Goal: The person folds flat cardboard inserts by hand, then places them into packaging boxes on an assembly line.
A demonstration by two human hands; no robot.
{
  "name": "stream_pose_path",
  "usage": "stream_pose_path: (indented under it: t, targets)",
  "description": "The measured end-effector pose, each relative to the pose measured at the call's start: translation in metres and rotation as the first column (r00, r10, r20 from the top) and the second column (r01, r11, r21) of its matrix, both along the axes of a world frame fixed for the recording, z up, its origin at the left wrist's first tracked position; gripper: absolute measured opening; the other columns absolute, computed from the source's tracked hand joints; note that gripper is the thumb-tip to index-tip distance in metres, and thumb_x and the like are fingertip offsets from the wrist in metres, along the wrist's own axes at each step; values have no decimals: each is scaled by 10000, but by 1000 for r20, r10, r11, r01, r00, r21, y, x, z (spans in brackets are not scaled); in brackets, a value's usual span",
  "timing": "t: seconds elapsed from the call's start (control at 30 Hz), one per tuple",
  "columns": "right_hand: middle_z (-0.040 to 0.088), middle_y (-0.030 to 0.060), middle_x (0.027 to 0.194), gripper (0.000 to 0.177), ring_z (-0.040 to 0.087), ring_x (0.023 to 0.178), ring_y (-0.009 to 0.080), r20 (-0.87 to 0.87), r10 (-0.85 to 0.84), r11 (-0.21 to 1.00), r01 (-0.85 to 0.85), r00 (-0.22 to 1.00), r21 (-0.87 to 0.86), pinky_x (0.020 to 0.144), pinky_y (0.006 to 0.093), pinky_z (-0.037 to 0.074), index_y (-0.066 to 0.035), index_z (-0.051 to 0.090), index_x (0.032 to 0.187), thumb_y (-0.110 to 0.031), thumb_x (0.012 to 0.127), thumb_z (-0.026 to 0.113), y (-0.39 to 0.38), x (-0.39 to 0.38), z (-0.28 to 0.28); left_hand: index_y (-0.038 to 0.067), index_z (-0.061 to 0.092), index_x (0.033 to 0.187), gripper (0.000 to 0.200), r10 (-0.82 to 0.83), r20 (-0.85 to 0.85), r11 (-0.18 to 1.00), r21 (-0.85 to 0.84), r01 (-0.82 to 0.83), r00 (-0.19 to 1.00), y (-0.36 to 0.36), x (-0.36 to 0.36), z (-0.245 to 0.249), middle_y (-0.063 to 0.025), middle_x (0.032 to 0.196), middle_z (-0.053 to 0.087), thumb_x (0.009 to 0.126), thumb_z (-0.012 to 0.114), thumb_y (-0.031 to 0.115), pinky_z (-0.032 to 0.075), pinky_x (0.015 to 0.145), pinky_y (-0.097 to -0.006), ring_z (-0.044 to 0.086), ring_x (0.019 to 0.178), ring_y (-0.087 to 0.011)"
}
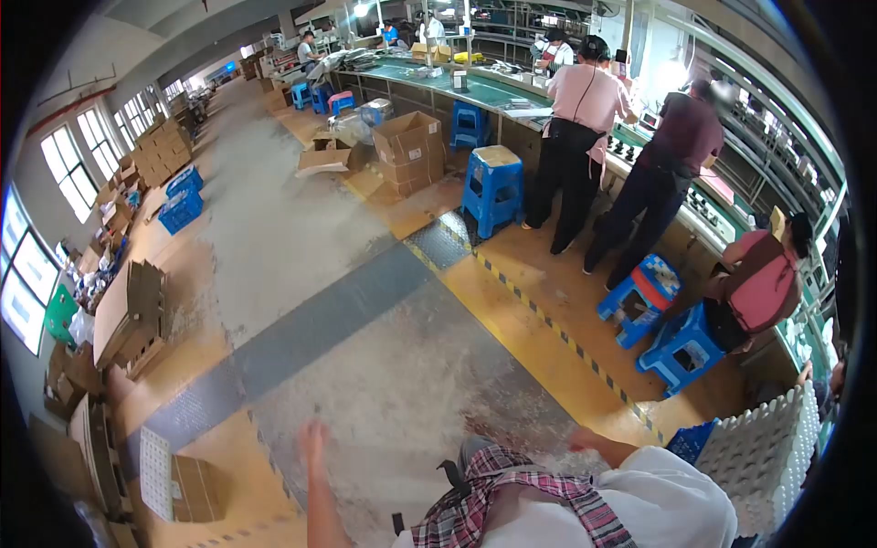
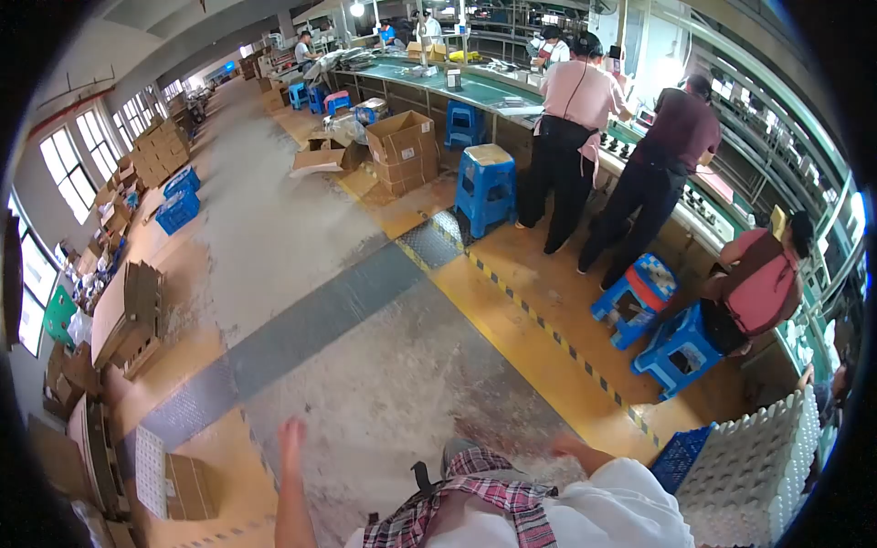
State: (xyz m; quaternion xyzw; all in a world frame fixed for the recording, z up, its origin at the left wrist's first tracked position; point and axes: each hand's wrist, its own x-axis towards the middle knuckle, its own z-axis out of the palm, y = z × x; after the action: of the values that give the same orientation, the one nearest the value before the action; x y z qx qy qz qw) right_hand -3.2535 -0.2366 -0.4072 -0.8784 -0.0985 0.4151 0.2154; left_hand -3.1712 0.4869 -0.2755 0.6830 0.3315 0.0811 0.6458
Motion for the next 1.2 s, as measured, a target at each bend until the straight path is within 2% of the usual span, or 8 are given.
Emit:
stream_pose_path:
  t: [0.03, 0.1, 0.33, 0.67, 0.87, 0.93, 1.07, 1.2]
  targets:
    - [600, 49, 572, 231, 557, 505, 146, 129, 546, 827, -508, 828, -242, 487, 292, 435, -100, 641, 613, -256, 761, 556, -1, 15, 18, 26, 570, 990, 200, -109, 80, 993, 43, 106, 991, -2, 73, 36, -70, 830, 604, 863, 516, 171, 491, 638, -275, 597, 776, -154]
    - [605, 77, 601, 143, 567, 518, 167, -409, -762, 620, 747, 501, -241, 503, 296, 461, -78, 652, 678, -189, 741, 587, 9, 47, 27, 26, 575, 992, 212, -236, 265, 972, 62, 228, 935, -23, 184, 97, -65, 817, 608, 862, 520, 185, 485, 660, -270, 591, 772, -157]
    - [562, 121, 553, 162, 562, 529, 276, 352, 369, 886, -440, 860, 144, 483, 396, 438, -95, 611, 605, -233, 680, 569, 164, 415, 10, 41, 618, 966, 284, -648, -319, 638, 269, 722, 691, 29, 266, -92, -91, 818, 642, 823, 543, 275, 462, 670, -331, 598, 756, -194]
    - [634, 86, 768, 209, 617, 700, 176, 34, -272, 695, 172, 962, 698, 636, 312, 478, -29, 606, 959, -162, 821, 521, 554, 879, 173, 51, 619, 921, 235, -180, -891, 860, 63, 506, 416, 165, 309, -150, -100, 844, 633, 775, 566, 228, 481, 655, -384, 607, 759, -229]
    - [625, 72, 742, 241, 596, 660, 173, 43, -49, 952, 33, 998, 305, 617, 317, 476, -26, 599, 915, -231, 839, 499, 506, 980, 64, 43, 613, 875, 189, -110, -850, 306, 464, 831, 515, 326, 590, -229, -89, 820, 622, 765, 570, 190, 478, 627, -420, 594, 754, -247]
    - [619, 57, 668, 232, 572, 567, 205, 699, 429, 759, -647, 572, 64, 564, 343, 472, -26, 620, 842, -239, 798, 541, 411, 989, -47, 50, 527, 704, 107, -100, -337, 988, -145, 53, 936, 336, 810, -144, -67, 683, 561, 785, 494, 111, 463, 551, -307, 563, 627, -172]
    - [640, 67, 643, 214, 630, 576, 179, -274, -778, 599, 799, 566, -48, 510, 290, 488, -30, 638, 809, -227, 792, 556, 384, 1034, 41, 10, 568, 1068, 299, -435, -44, 898, 55, 437, 899, 297, 1162, 11, -82, 856, 629, 861, 509, 217, 473, 654, -249, 602, 763, -145]
    - [634, 109, 646, 177, 607, 506, 181, -279, -873, 443, 889, 400, -114, 442, 309, 468, -19, 625, 714, -179, 776, 578, 383, 1147, 52, -8, 563, 1066, 294, -584, 186, 810, 191, 554, 790, 244, 1348, 94, -82, 851, 627, 876, 494, 206, 472, 668, -262, 600, 764, -146]
